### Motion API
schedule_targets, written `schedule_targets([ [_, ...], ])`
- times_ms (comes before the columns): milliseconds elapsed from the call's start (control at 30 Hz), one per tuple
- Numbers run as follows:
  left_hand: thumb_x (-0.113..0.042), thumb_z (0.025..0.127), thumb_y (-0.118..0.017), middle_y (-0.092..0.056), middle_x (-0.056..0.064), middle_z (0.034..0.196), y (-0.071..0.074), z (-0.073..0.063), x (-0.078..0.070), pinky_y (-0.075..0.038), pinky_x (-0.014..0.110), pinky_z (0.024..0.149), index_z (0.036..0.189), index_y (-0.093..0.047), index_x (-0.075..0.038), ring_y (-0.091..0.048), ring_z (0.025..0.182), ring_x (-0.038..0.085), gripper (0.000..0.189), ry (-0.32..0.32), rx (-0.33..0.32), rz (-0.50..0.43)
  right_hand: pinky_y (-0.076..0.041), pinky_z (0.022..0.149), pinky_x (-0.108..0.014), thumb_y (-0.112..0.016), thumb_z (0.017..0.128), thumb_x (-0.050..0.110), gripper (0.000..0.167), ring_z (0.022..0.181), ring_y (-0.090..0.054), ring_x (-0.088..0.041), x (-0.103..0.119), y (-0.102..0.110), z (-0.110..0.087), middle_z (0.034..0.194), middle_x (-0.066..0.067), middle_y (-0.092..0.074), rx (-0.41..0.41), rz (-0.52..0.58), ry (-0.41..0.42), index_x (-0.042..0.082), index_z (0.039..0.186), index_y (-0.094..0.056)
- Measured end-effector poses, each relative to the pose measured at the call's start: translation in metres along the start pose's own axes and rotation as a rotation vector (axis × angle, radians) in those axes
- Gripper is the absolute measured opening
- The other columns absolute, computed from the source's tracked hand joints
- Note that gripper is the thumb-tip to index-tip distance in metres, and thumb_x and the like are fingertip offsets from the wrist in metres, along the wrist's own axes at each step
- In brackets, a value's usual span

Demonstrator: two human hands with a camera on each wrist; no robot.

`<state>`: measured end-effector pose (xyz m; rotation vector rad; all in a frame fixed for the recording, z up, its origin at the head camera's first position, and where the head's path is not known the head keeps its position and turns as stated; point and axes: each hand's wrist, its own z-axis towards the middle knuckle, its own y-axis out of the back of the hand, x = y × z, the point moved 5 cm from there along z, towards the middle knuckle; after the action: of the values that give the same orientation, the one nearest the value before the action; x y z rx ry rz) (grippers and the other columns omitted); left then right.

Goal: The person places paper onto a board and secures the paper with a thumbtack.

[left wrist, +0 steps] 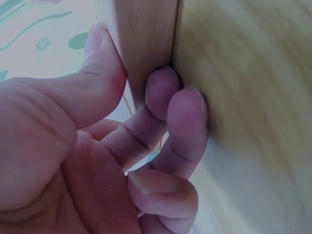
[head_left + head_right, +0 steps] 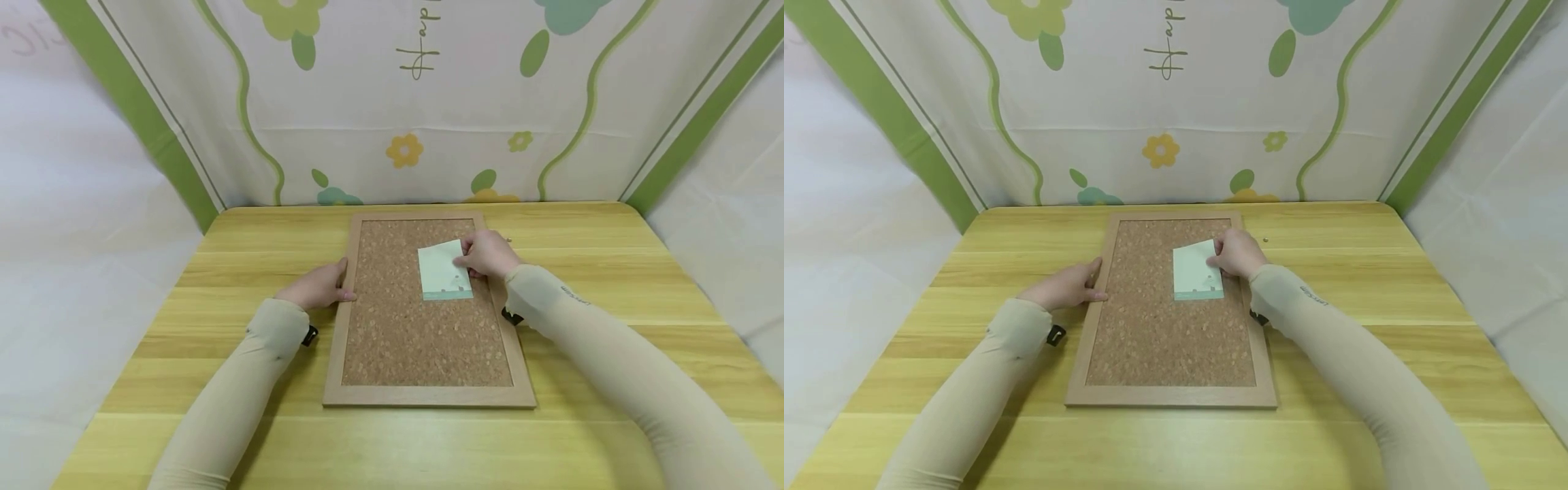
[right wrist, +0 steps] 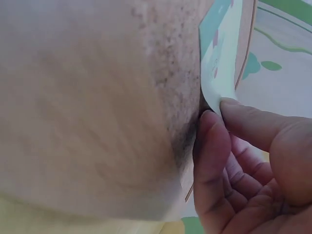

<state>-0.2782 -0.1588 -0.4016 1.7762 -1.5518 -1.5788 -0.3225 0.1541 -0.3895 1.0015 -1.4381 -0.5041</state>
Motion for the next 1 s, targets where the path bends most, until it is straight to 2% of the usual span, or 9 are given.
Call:
schedule_targets([
  [333, -0.026, 0.097, -0.065, -0.031, 0.028, 0.154, 0.0016, 0.0001, -0.0013, -0.032, 0.048, 0.111, 0.157, -0.005, 0.003, -0.032, 0.141, 0.036, 0.09, 0.0, 0.0, 0.016, -0.042, 0.052, -0.027, -0.074, 0.09, 0.018, 0.032, 0.049, -0.055, -0.014, 0.0046, 0.0022, 0.0023, 0.06, -0.007, -0.064, 0.004, -0.088, -0.018, 0.007, 0.068, -0.054],
  [567, -0.025, 0.098, -0.064, -0.038, 0.028, 0.15, 0.002, -0.0027, -0.0042, -0.037, 0.046, 0.106, 0.157, -0.006, 0.003, -0.045, 0.132, 0.03, 0.087, 0.009, -0.003, 0.023, -0.045, 0.055, -0.028, -0.074, 0.091, 0.017, 0.032, 0.051, -0.056, -0.015, 0.0067, 0.0012, 0.0038, 0.061, -0.008, -0.063, 0.039, -0.085, -0.047, 0.007, 0.067, -0.055],
  [767, -0.025, 0.098, -0.064, -0.04, 0.028, 0.149, 0.0015, -0.0032, -0.0048, -0.039, 0.044, 0.101, 0.157, -0.006, 0.004, -0.049, 0.124, 0.027, 0.087, 0.008, 0.001, 0.032, -0.047, 0.058, -0.029, -0.073, 0.092, 0.017, 0.033, 0.05, -0.056, -0.016, 0.007, 0.0009, 0.0014, 0.06, -0.009, -0.063, 0.083, -0.071, -0.079, 0.007, 0.066, -0.055],
  [900, -0.025, 0.097, -0.064, -0.038, 0.028, 0.15, 0.0021, -0.0017, -0.0038, -0.038, 0.044, 0.105, 0.157, -0.005, 0.004, -0.046, 0.131, 0.03, 0.089, 0.004, 0.001, 0.026, -0.049, 0.057, -0.028, -0.073, 0.092, 0.016, 0.032, 0.05, -0.059, -0.017, 0.0077, 0.0016, 0.0026, 0.06, -0.01, -0.065, 0.102, -0.067, -0.089, 0.004, 0.067, -0.058],
  [1000, -0.026, 0.097, -0.065, -0.034, 0.028, 0.152, 0.0026, -0.001, -0.0033, -0.032, 0.048, 0.111, 0.157, -0.005, 0.004, -0.036, 0.139, 0.036, 0.089, 0.005, 0.0, 0.024, -0.049, 0.058, -0.029, -0.074, 0.091, 0.017, 0.029, 0.052, -0.061, -0.018, 0.0096, 0.0027, 0.0032, 0.061, -0.01, -0.066, 0.104, -0.097, -0.086, 0.002, 0.07, -0.062],
])
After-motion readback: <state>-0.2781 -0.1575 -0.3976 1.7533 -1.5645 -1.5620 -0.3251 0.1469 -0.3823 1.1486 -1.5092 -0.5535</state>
